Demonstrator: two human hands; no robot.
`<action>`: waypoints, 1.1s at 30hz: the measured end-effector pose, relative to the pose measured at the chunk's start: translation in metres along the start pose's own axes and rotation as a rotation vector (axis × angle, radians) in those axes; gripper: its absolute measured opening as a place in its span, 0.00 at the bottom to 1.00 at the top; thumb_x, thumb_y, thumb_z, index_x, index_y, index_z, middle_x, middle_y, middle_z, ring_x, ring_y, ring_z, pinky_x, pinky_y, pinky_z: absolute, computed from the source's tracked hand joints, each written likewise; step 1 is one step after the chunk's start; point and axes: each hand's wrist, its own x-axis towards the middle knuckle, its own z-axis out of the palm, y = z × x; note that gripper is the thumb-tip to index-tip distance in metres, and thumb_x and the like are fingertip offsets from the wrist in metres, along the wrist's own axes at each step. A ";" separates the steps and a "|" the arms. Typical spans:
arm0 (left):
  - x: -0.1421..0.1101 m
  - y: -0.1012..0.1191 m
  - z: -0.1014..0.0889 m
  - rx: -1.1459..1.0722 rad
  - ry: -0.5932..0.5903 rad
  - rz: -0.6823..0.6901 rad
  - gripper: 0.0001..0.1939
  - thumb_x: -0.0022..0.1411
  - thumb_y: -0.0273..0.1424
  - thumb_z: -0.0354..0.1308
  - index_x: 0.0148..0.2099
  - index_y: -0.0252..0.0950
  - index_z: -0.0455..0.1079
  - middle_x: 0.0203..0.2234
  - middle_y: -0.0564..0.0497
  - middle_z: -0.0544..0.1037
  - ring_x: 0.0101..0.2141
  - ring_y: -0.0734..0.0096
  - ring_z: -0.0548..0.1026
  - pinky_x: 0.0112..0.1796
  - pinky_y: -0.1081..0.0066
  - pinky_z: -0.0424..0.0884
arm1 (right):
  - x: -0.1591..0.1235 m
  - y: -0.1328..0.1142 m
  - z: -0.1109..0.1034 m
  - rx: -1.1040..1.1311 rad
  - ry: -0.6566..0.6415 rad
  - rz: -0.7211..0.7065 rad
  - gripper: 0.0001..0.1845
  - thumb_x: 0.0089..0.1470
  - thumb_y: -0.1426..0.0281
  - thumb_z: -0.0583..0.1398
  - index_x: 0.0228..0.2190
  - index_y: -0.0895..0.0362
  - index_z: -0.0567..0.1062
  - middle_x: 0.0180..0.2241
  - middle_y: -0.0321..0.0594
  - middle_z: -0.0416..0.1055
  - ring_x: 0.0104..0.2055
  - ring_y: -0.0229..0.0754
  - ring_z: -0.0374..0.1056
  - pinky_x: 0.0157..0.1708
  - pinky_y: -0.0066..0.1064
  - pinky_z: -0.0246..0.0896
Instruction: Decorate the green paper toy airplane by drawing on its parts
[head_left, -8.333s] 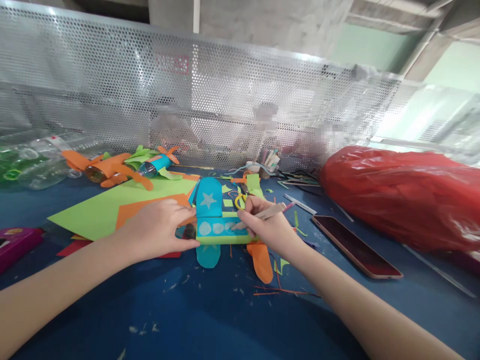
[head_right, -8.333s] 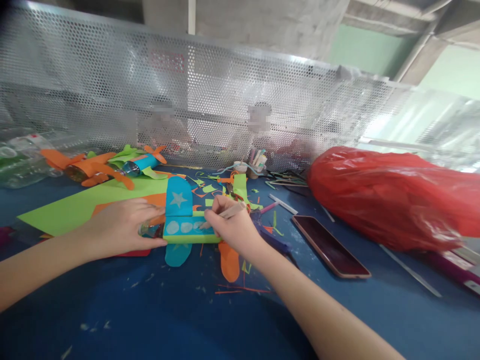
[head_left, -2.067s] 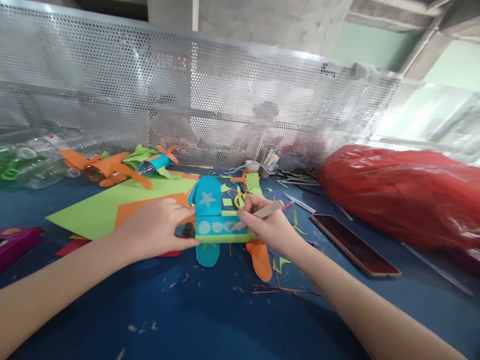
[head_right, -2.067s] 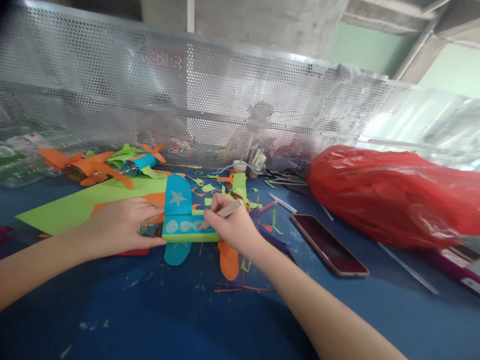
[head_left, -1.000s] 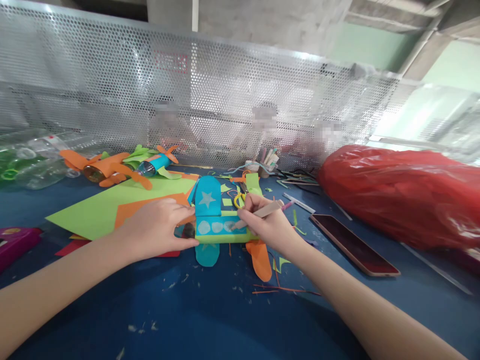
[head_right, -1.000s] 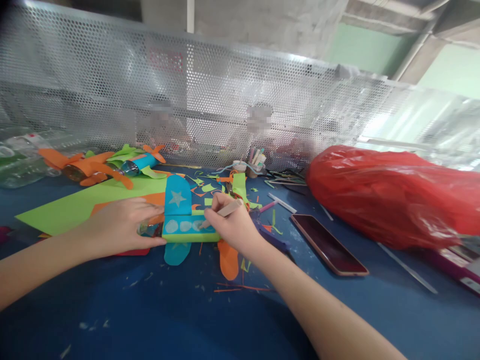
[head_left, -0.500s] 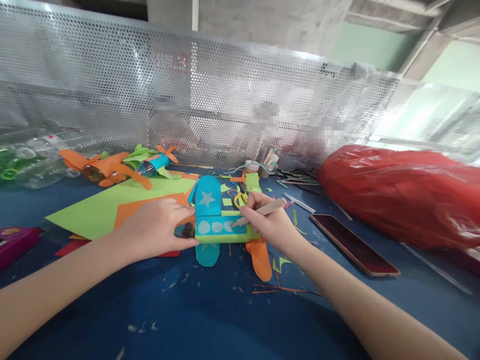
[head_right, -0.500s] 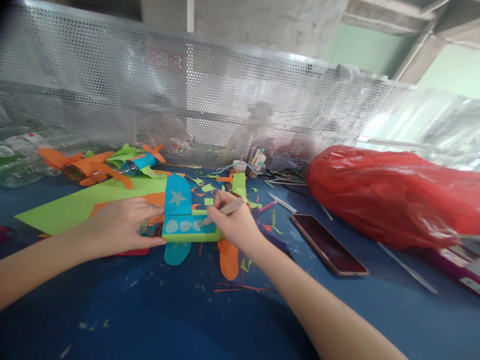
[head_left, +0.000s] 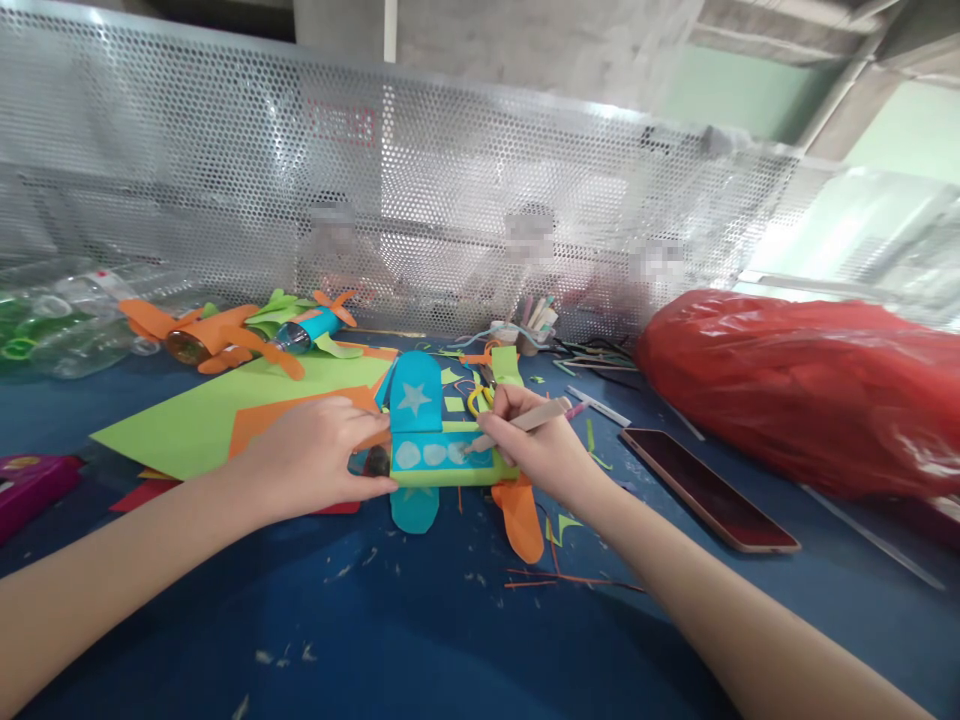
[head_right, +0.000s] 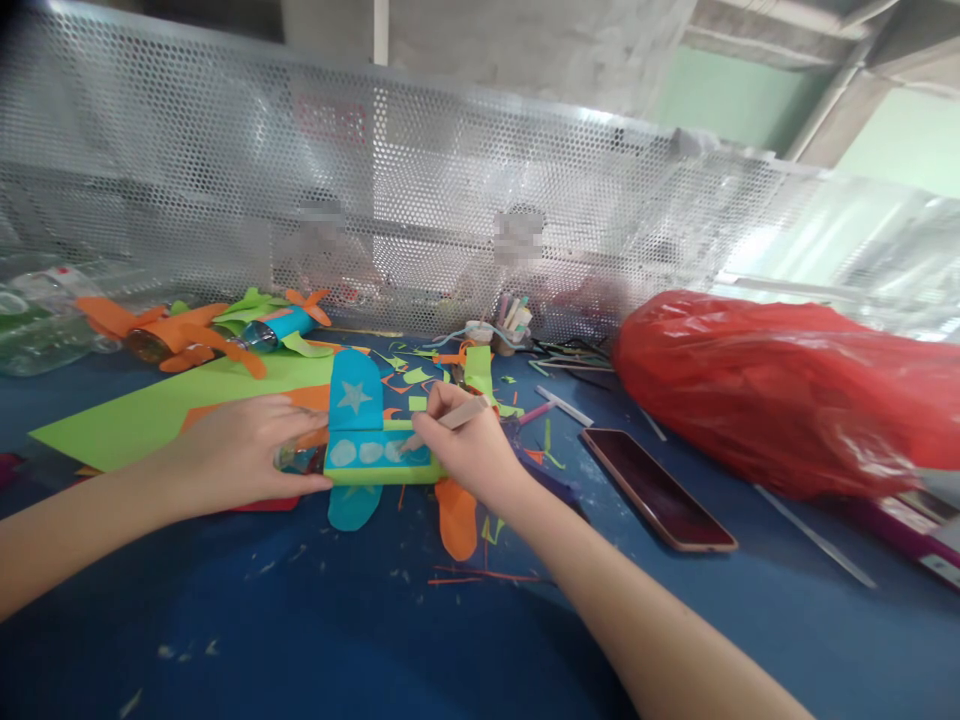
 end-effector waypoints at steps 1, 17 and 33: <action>0.000 0.000 0.000 0.014 -0.005 -0.007 0.12 0.65 0.42 0.65 0.42 0.38 0.77 0.35 0.46 0.83 0.36 0.54 0.79 0.36 0.61 0.72 | 0.000 0.000 0.000 0.004 -0.002 -0.002 0.16 0.52 0.66 0.60 0.21 0.51 0.58 0.18 0.26 0.56 0.21 0.34 0.53 0.24 0.30 0.49; -0.001 0.000 0.000 0.019 0.012 0.005 0.14 0.66 0.44 0.64 0.43 0.38 0.78 0.36 0.46 0.84 0.36 0.55 0.79 0.36 0.62 0.73 | 0.001 0.000 0.001 0.003 0.002 -0.014 0.14 0.51 0.65 0.60 0.21 0.50 0.58 0.18 0.26 0.56 0.19 0.33 0.52 0.23 0.31 0.49; -0.001 0.001 -0.001 0.044 -0.024 -0.022 0.14 0.67 0.43 0.63 0.44 0.38 0.78 0.35 0.47 0.83 0.36 0.54 0.79 0.36 0.61 0.72 | 0.001 0.002 0.000 0.017 -0.009 0.000 0.14 0.49 0.66 0.59 0.20 0.51 0.58 0.18 0.25 0.55 0.19 0.32 0.51 0.22 0.30 0.48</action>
